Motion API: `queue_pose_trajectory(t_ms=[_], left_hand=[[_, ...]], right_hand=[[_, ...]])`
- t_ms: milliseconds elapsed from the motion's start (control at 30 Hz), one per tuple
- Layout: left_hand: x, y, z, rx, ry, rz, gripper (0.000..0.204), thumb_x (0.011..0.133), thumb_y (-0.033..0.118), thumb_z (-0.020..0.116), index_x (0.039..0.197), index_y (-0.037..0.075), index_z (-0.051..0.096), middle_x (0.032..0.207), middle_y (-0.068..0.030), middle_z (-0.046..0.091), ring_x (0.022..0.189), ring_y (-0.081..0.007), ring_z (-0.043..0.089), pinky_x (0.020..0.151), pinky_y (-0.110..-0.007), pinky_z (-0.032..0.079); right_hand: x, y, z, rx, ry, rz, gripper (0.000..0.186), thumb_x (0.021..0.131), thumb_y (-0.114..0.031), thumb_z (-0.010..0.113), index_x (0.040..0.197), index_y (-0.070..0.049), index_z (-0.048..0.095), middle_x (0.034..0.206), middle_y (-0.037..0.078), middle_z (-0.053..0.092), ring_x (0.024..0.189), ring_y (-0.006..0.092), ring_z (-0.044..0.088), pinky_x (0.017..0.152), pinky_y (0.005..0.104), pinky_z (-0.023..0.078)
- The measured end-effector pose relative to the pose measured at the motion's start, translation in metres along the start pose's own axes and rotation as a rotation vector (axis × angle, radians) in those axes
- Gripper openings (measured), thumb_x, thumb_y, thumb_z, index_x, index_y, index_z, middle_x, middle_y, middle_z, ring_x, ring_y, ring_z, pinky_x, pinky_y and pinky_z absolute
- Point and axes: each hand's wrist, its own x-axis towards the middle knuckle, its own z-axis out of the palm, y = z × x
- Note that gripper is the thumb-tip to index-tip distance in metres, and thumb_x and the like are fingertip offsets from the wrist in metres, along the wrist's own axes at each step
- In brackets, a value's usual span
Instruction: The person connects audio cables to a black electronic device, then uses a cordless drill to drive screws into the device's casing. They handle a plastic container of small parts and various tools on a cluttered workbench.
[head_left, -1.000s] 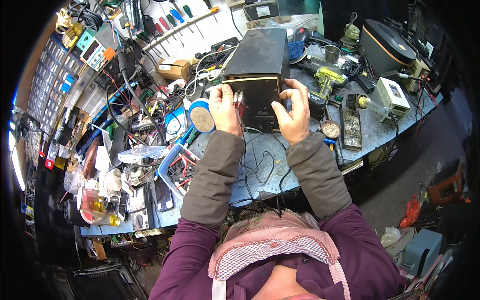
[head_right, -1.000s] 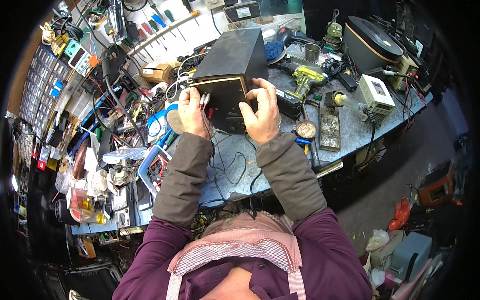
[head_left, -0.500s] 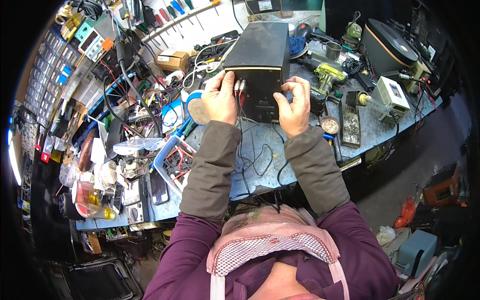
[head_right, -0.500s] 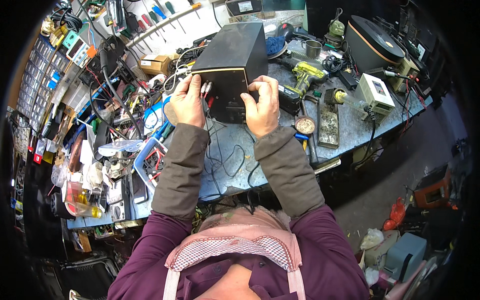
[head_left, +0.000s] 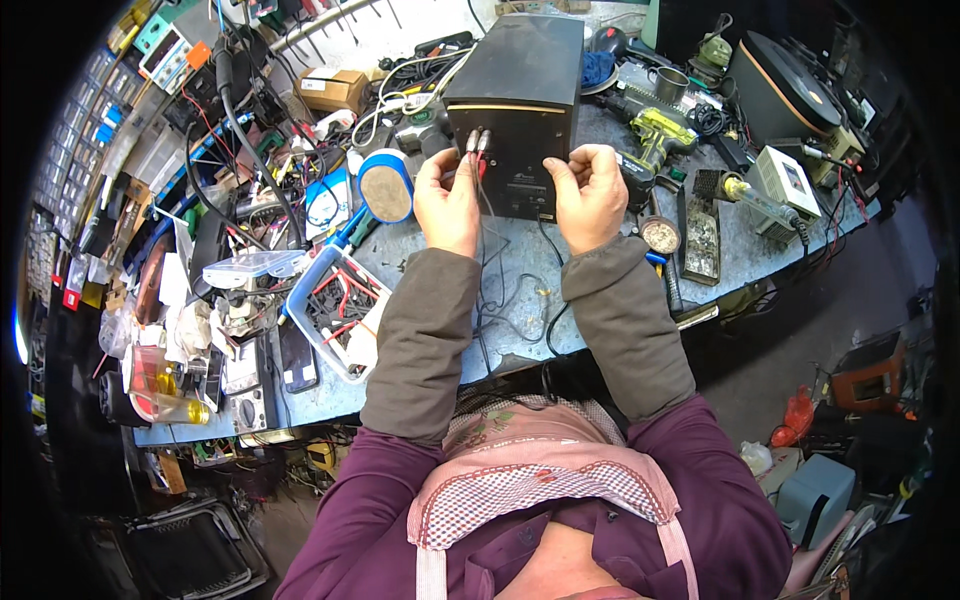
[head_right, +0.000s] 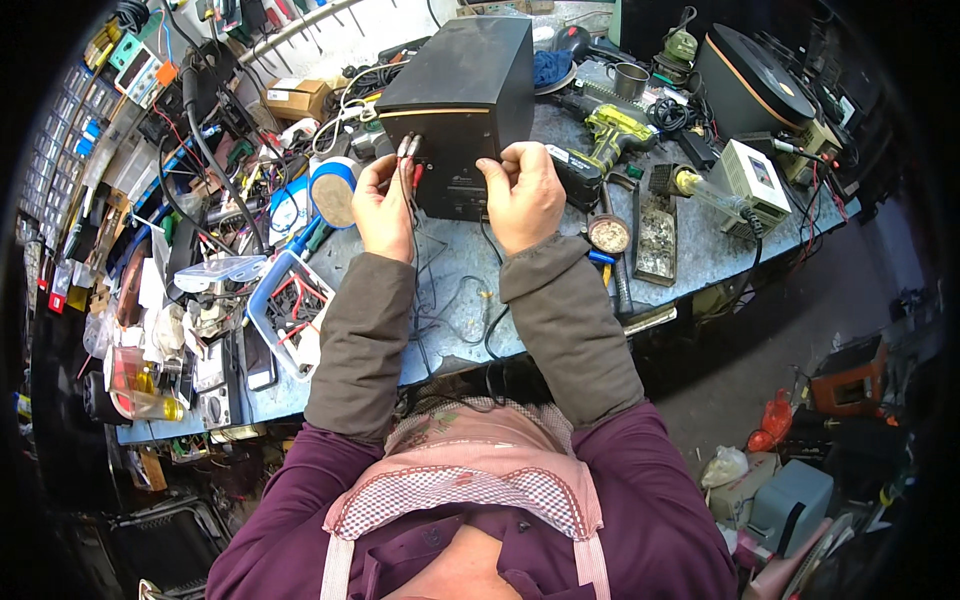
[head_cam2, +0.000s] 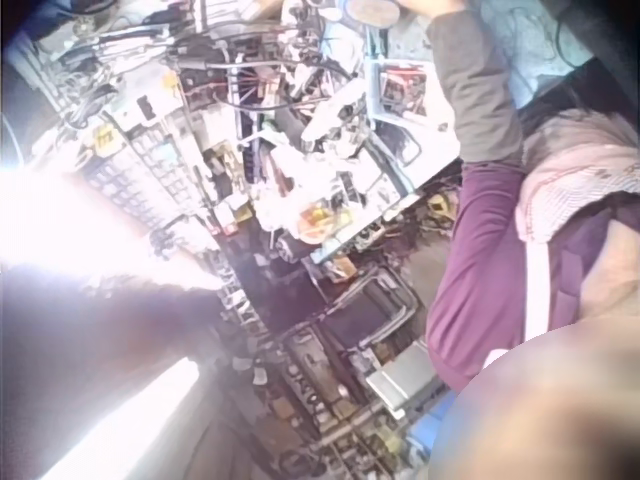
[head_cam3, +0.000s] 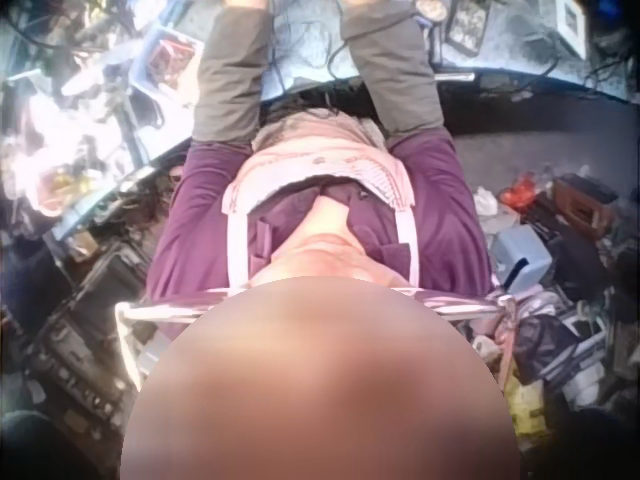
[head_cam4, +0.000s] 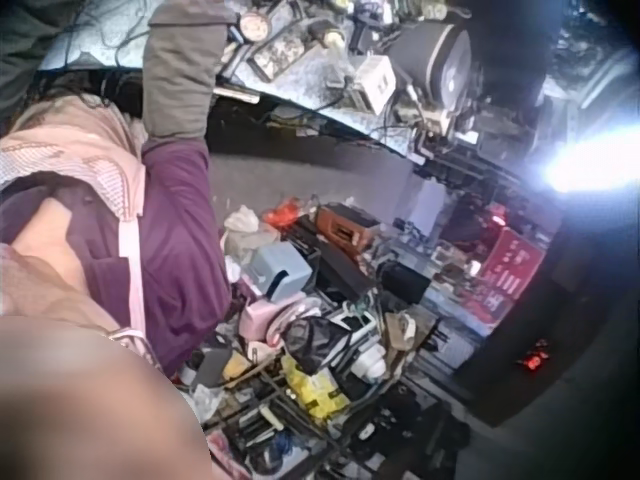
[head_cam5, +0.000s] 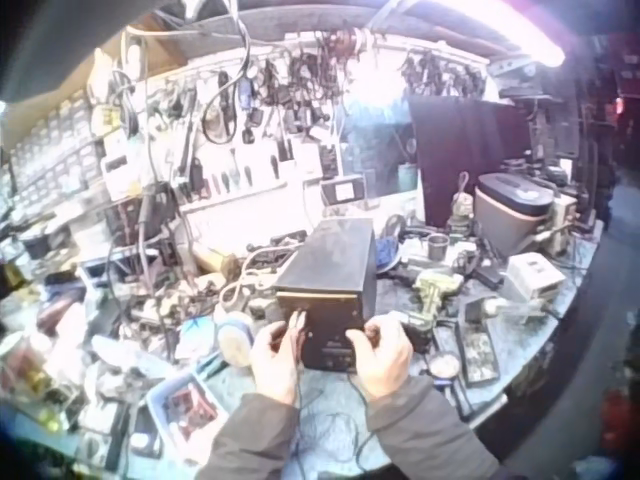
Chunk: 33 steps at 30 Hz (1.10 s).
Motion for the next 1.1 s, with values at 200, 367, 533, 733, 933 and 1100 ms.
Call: queue_pose_trajectory(t_ms=[200,367,533,733,933,1100], left_hand=[[-0.015,0.018,-0.007,0.051,-0.088,-0.376,0.035,0.112,0.034,0.071,0.098,0.002,0.070,0.083,-0.0050,0.071,0.066,-0.0129,0.067,0.063,-0.029,0.055],[-0.013,0.028,0.002,-0.088,-0.256,-0.360,0.038,0.107,0.036,0.077,0.102,-0.002,0.077,0.090,-0.0073,0.076,0.081,-0.0148,0.073,0.076,-0.031,0.057],[-0.012,0.016,0.002,-0.196,-0.277,-0.347,0.032,0.108,0.033,0.076,0.103,0.001,0.076,0.092,-0.0048,0.075,0.086,-0.0154,0.072,0.084,-0.032,0.056],[-0.012,0.001,0.000,-0.273,-0.281,-0.270,0.034,0.109,0.035,0.074,0.101,0.003,0.074,0.093,-0.0052,0.073,0.086,-0.0188,0.072,0.087,-0.036,0.056],[-0.010,-0.005,0.000,-0.331,-0.255,-0.268,0.045,0.116,0.042,0.058,0.113,-0.001,0.073,0.098,-0.0111,0.076,0.088,-0.0246,0.074,0.090,-0.040,0.058],[-0.011,-0.003,0.002,-0.341,-0.260,-0.273,0.051,0.117,0.034,0.044,0.110,-0.005,0.075,0.101,-0.0157,0.078,0.095,-0.0263,0.075,0.094,-0.039,0.056]], right_hand=[[0.002,-0.005,-0.004,-0.081,-0.018,-0.043,0.027,0.092,-0.015,0.089,0.091,-0.005,0.064,0.074,0.010,0.067,0.063,0.0250,0.067,0.060,0.0372,0.053],[0.003,-0.021,-0.015,-0.178,-0.136,0.109,0.030,0.096,-0.021,0.087,0.085,-0.004,0.064,0.065,0.010,0.067,0.054,0.0258,0.064,0.055,0.0383,0.051],[-0.019,-0.021,-0.028,-0.787,-0.569,0.011,0.049,0.084,-0.053,0.087,0.074,-0.005,0.080,0.069,0.017,0.072,0.067,0.0401,0.073,0.064,0.0487,0.058],[-0.032,-0.015,-0.011,-0.678,-0.507,0.039,0.023,0.094,-0.026,0.075,0.084,-0.005,0.075,0.077,0.021,0.074,0.078,0.0433,0.076,0.071,0.0547,0.060],[-0.033,-0.013,-0.007,-0.688,-0.464,0.096,0.022,0.095,-0.027,0.076,0.088,-0.006,0.078,0.078,0.019,0.074,0.081,0.0418,0.075,0.073,0.0514,0.059],[-0.035,-0.009,-0.009,-0.666,-0.419,0.053,0.022,0.095,-0.028,0.075,0.089,-0.007,0.078,0.080,0.020,0.075,0.079,0.0418,0.075,0.072,0.0526,0.059]])
